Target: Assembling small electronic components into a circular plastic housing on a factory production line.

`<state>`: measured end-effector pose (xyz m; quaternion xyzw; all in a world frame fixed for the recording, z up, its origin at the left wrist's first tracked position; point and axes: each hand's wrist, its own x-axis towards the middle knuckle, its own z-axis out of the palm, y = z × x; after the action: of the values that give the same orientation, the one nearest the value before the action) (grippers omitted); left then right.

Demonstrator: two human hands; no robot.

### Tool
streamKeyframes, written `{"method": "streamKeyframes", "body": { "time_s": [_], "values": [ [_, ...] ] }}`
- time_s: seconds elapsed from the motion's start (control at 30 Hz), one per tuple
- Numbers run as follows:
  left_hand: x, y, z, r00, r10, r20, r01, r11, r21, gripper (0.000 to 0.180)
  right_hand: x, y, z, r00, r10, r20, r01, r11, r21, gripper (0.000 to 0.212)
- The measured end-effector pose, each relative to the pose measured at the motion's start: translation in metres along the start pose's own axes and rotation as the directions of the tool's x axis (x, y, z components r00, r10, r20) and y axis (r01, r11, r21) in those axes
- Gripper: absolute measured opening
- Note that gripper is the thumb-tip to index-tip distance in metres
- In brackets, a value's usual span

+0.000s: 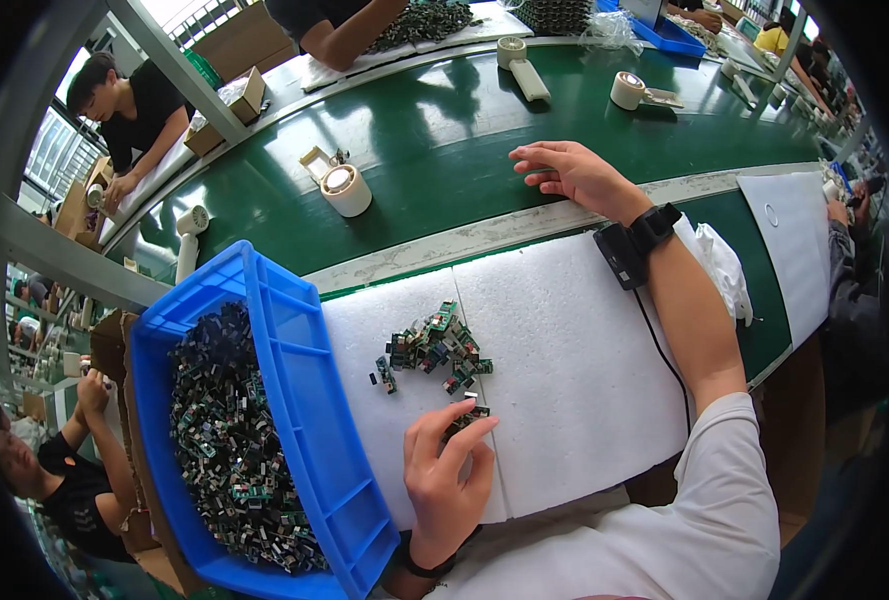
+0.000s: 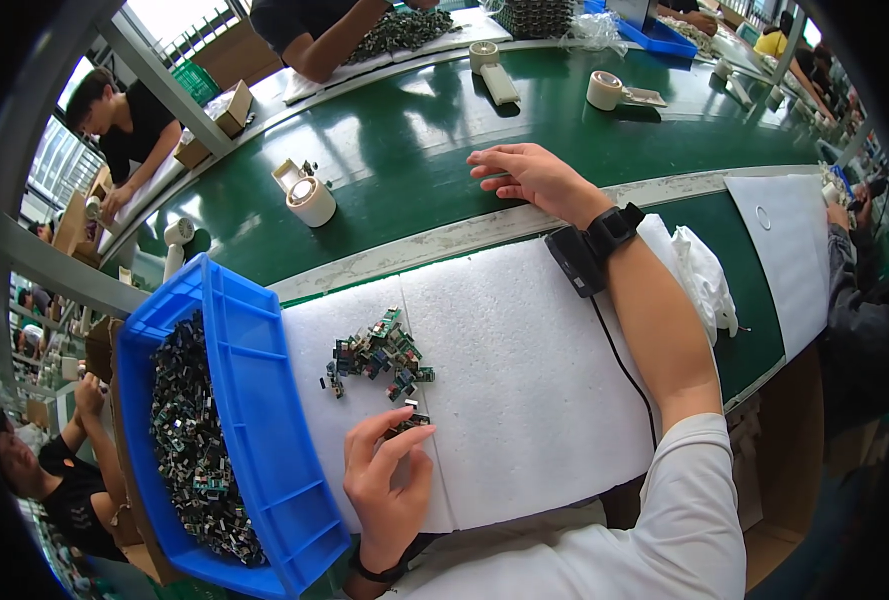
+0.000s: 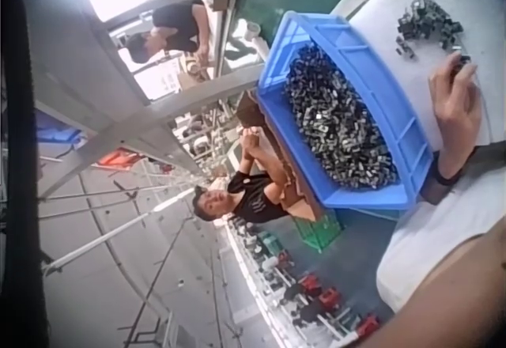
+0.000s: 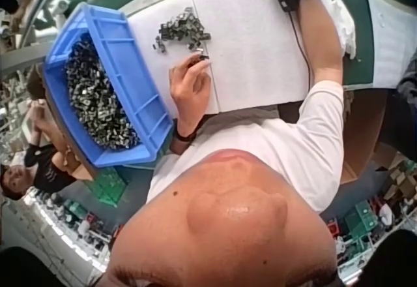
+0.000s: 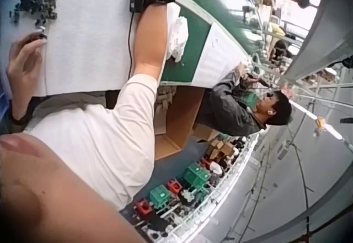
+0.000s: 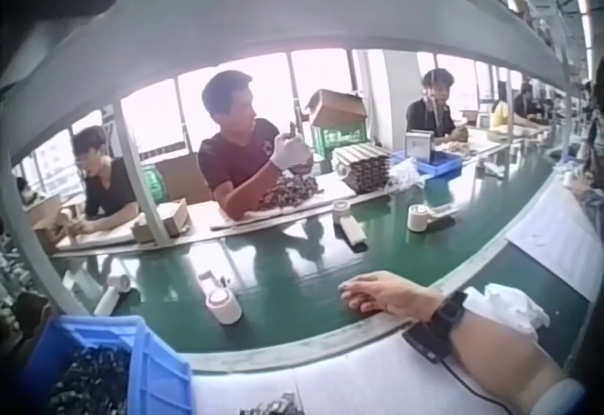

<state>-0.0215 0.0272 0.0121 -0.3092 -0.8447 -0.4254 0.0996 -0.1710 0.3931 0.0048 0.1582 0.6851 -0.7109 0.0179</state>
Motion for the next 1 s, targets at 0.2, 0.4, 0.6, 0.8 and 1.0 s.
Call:
{"method": "streamKeyframes", "body": {
  "time_s": [0.2,0.4,0.6,0.8,1.0],
  "values": [
    [-0.005,0.001,0.005,0.993,-0.117,-0.023,0.110,0.974,-0.198,0.036,0.000,0.000,-0.005,0.999,-0.029,-0.039,0.029,1.000,0.003,0.038],
    [-0.003,-0.001,0.002,0.992,-0.123,0.000,0.119,0.966,-0.230,0.039,0.003,-0.002,-0.003,0.994,-0.064,-0.094,0.062,0.998,-0.029,0.035],
    [-0.004,-0.011,-0.001,0.999,-0.035,0.025,0.040,0.970,-0.239,0.042,0.025,-0.005,-0.010,0.946,-0.090,-0.312,0.045,0.988,-0.151,0.039],
    [-0.005,-0.016,-0.007,0.996,0.014,0.083,0.010,0.957,-0.289,0.044,0.116,-0.018,-0.040,0.824,-0.188,-0.535,-0.109,0.873,-0.475,0.058],
    [-0.003,-0.013,-0.002,0.998,-0.062,0.017,0.065,0.941,-0.331,0.041,0.175,-0.022,-0.040,0.805,-0.366,-0.467,-0.231,0.532,-0.814,0.077]
  ]
}}
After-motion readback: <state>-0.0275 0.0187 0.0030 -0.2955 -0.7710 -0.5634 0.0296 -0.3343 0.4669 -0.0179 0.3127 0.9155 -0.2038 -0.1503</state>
